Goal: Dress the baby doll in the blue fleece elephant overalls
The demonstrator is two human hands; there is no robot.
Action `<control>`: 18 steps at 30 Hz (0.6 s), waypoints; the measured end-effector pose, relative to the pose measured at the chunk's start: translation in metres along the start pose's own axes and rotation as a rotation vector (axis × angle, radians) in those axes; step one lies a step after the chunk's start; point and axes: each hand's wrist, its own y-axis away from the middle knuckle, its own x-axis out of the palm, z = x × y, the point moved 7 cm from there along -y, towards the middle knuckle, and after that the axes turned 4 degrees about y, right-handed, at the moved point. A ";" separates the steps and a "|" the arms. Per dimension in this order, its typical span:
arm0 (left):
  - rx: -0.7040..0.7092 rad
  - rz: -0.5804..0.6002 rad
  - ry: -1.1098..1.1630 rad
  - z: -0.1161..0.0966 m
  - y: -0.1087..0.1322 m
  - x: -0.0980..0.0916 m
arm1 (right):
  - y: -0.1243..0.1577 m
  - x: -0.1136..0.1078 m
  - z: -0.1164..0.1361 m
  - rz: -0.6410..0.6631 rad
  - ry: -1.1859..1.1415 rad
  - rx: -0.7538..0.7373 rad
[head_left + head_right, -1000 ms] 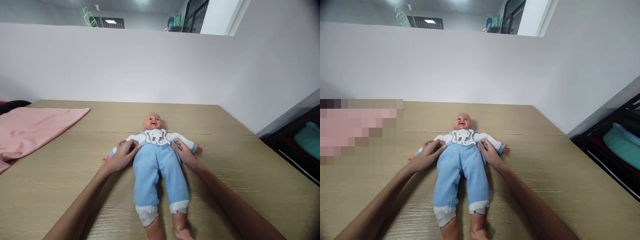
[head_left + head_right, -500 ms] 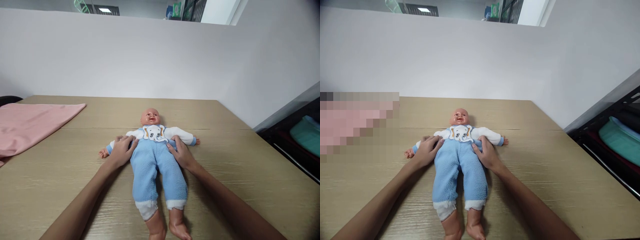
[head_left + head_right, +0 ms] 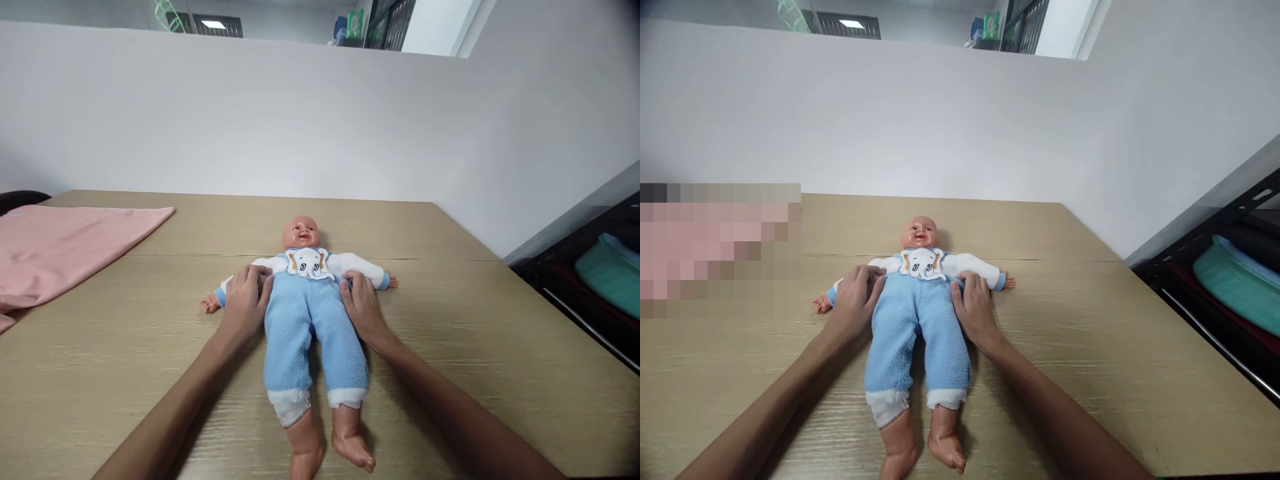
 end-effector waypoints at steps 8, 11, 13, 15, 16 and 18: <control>-0.120 0.011 0.206 -0.052 0.152 0.003 | 0.000 0.000 -0.001 0.011 0.021 -0.018; -0.085 -0.034 0.212 -0.043 0.192 0.022 | -0.001 0.000 -0.002 0.012 0.016 -0.015; -0.070 -0.017 0.233 -0.030 0.202 0.031 | -0.001 0.000 -0.002 0.010 0.008 -0.010; -0.098 0.045 0.306 -0.018 0.205 0.035 | -0.001 0.000 -0.003 0.010 -0.001 -0.003; -0.125 0.072 0.352 -0.014 0.206 0.035 | -0.001 0.000 -0.003 0.012 -0.004 -0.001; -0.195 0.073 0.411 -0.010 0.207 0.029 | -0.001 0.000 -0.003 0.019 -0.011 0.002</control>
